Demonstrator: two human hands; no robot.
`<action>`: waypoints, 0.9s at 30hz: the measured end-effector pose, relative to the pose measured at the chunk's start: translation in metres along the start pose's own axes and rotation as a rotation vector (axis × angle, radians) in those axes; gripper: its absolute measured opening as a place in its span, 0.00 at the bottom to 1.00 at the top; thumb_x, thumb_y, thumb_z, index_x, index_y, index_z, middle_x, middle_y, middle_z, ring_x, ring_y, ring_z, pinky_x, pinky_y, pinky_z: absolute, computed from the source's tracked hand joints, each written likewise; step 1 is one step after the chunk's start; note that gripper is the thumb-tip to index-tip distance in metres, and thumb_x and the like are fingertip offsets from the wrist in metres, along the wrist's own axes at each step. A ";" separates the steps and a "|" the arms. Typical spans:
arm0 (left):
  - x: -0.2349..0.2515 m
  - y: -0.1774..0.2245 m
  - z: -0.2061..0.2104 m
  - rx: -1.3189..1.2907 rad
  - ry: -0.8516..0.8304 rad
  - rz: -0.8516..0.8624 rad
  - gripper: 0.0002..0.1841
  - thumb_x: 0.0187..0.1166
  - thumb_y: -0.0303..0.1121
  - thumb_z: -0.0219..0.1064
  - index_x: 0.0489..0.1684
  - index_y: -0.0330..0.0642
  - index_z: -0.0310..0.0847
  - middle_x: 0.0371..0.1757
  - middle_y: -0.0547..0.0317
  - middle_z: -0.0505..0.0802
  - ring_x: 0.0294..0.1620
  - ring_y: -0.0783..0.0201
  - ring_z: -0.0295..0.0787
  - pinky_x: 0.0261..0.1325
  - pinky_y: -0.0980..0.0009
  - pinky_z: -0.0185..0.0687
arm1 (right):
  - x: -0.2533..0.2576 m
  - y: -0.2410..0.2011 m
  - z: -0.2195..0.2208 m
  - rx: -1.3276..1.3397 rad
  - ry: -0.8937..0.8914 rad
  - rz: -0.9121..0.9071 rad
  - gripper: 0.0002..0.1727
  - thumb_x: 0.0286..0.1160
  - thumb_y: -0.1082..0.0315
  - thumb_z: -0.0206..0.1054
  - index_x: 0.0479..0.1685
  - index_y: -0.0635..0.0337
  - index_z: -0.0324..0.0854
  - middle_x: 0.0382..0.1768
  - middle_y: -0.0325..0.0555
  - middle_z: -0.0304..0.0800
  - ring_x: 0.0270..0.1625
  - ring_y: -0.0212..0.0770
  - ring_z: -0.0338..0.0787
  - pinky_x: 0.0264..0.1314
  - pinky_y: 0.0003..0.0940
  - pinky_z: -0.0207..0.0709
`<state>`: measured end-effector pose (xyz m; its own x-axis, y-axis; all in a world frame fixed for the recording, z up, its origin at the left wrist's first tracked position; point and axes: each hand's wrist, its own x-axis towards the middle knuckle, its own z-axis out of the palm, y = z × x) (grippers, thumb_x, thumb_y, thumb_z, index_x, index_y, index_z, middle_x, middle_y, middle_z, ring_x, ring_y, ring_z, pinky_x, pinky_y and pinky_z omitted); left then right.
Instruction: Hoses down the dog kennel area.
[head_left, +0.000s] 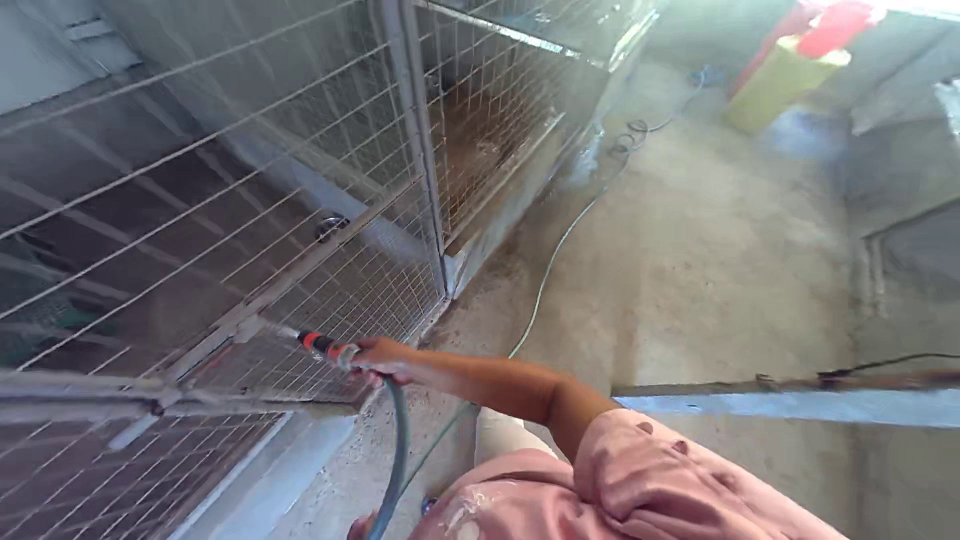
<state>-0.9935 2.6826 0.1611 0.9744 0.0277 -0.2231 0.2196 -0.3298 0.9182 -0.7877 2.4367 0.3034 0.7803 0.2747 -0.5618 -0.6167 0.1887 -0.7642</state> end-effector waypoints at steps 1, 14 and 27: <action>0.005 -0.052 -0.006 0.006 -0.103 -0.021 0.15 0.85 0.20 0.57 0.55 0.07 0.74 0.50 0.20 0.87 0.52 0.52 0.86 0.63 0.65 0.81 | -0.010 0.000 0.008 -0.057 0.036 -0.036 0.22 0.92 0.69 0.55 0.81 0.60 0.66 0.38 0.44 0.81 0.19 0.26 0.71 0.20 0.20 0.66; 0.045 -0.007 -0.048 0.015 -0.373 -0.123 0.29 0.90 0.33 0.58 0.88 0.30 0.57 0.77 0.27 0.78 0.76 0.39 0.80 0.78 0.48 0.75 | -0.054 -0.022 0.118 -1.037 0.242 -0.170 0.34 0.93 0.61 0.56 0.95 0.48 0.50 0.59 0.64 0.85 0.36 0.50 0.86 0.43 0.46 0.82; 0.165 0.196 -0.090 -0.653 -0.088 -0.038 0.22 0.93 0.50 0.50 0.69 0.41 0.73 0.41 0.59 0.89 0.36 0.68 0.88 0.44 0.71 0.86 | -0.092 -0.023 0.133 -1.143 0.337 -0.410 0.30 0.83 0.58 0.68 0.84 0.52 0.70 0.59 0.62 0.90 0.61 0.63 0.91 0.65 0.65 0.81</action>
<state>-0.7858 2.7075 0.3333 0.9640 -0.0586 -0.2595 0.2646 0.3108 0.9129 -0.8591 2.5327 0.4143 0.9843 0.1035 -0.1432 -0.0130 -0.7655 -0.6433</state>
